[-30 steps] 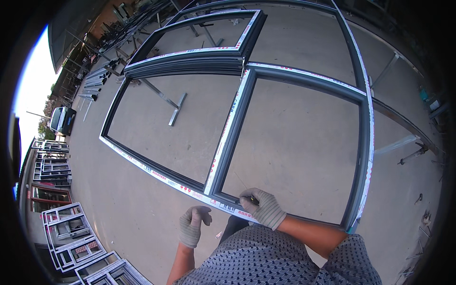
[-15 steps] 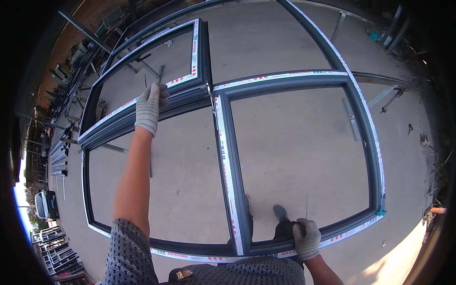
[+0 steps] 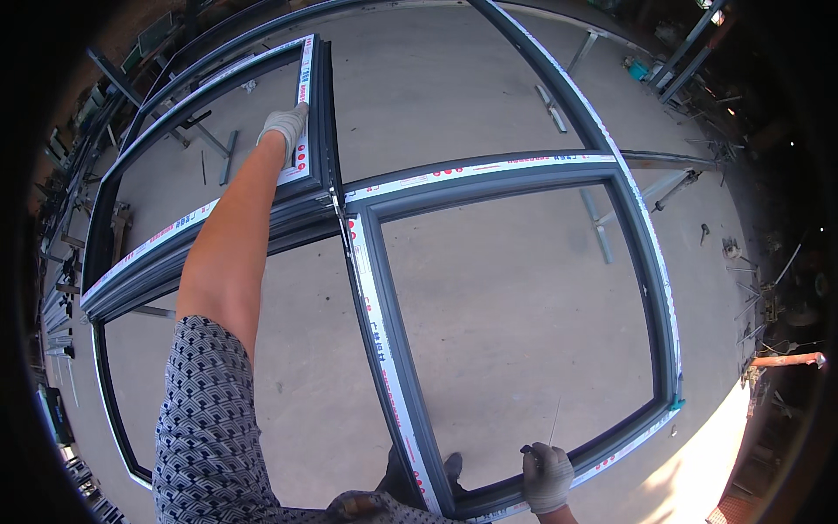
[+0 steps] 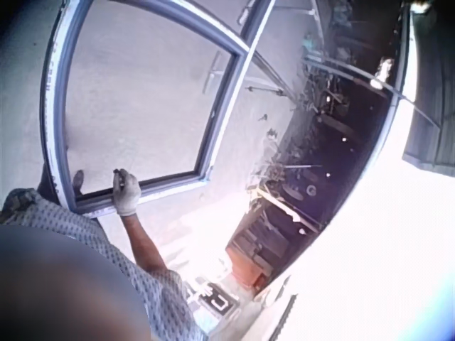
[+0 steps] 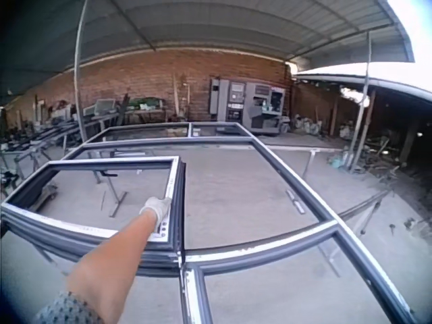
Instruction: The person uses a cordless drill to fasten screws into a large aluminum window frame resting on a stand. They then retrieve small hardware from a bowl and use a screwdriver to install components into the frame's grooves.
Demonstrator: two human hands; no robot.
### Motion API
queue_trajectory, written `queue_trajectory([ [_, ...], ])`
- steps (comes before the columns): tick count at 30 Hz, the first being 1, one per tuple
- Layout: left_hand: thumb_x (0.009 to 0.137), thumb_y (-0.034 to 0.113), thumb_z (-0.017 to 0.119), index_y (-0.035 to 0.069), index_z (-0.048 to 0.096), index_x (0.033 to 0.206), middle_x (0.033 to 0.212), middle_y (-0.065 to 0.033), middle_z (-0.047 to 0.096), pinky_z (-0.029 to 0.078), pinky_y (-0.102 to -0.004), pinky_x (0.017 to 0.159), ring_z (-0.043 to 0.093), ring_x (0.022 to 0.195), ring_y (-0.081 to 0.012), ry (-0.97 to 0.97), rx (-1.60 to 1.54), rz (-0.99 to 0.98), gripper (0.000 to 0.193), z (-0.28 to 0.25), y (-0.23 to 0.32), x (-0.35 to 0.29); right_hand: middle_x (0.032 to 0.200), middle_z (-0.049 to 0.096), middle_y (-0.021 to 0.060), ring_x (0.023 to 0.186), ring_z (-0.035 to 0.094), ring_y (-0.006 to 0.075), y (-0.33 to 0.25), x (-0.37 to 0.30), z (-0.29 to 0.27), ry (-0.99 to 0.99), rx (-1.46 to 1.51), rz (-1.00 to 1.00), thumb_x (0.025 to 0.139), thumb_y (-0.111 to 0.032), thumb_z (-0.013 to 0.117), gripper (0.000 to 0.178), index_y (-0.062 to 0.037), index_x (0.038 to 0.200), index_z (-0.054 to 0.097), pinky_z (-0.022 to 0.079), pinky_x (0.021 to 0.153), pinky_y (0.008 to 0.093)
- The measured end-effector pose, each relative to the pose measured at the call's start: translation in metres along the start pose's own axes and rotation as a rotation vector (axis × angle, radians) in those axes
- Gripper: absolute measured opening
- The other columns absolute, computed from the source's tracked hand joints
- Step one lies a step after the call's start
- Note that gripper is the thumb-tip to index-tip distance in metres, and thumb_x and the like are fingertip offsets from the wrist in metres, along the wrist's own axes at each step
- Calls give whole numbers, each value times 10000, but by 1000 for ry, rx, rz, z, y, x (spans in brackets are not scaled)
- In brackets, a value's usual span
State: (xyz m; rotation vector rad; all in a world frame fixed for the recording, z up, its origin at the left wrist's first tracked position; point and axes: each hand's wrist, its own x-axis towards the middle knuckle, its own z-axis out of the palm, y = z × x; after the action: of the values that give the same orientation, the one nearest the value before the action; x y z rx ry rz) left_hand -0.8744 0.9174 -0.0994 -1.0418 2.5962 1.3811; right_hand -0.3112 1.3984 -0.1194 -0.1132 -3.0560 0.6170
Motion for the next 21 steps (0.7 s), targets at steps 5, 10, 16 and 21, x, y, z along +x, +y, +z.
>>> queue_trajectory([
  [5,951,506,632,-16,696,1233,1106,-158,731,523,-391,877,723,926,-247,-38,-282,18,597,5,-18,76,832,617,146,705,611,327,-1,4,1,-7,-14,-16,786,-1,713,318,-68,1077,602,495,616,431],
  [10,934,543,660,-1,717,1178,945,-128,755,555,-378,724,734,717,-214,-52,-328,5,599,3,-7,66,833,620,138,707,615,326,4,4,4,-44,-36,-37,764,9,735,395,-92,1109,573,487,617,442],
  [16,900,555,684,-61,704,1177,1029,-179,747,538,-393,827,741,860,-270,53,-189,103,676,6,-2,55,817,605,140,716,596,332,-4,8,3,-28,-17,7,773,38,684,309,-61,1057,611,485,632,438],
  [21,875,584,681,-86,711,1145,1074,-224,736,519,-404,889,730,970,-321,173,-89,179,724,-6,3,46,821,605,141,723,596,334,-6,11,4,-16,-23,-31,767,51,681,326,-59,1065,605,482,637,436],
])
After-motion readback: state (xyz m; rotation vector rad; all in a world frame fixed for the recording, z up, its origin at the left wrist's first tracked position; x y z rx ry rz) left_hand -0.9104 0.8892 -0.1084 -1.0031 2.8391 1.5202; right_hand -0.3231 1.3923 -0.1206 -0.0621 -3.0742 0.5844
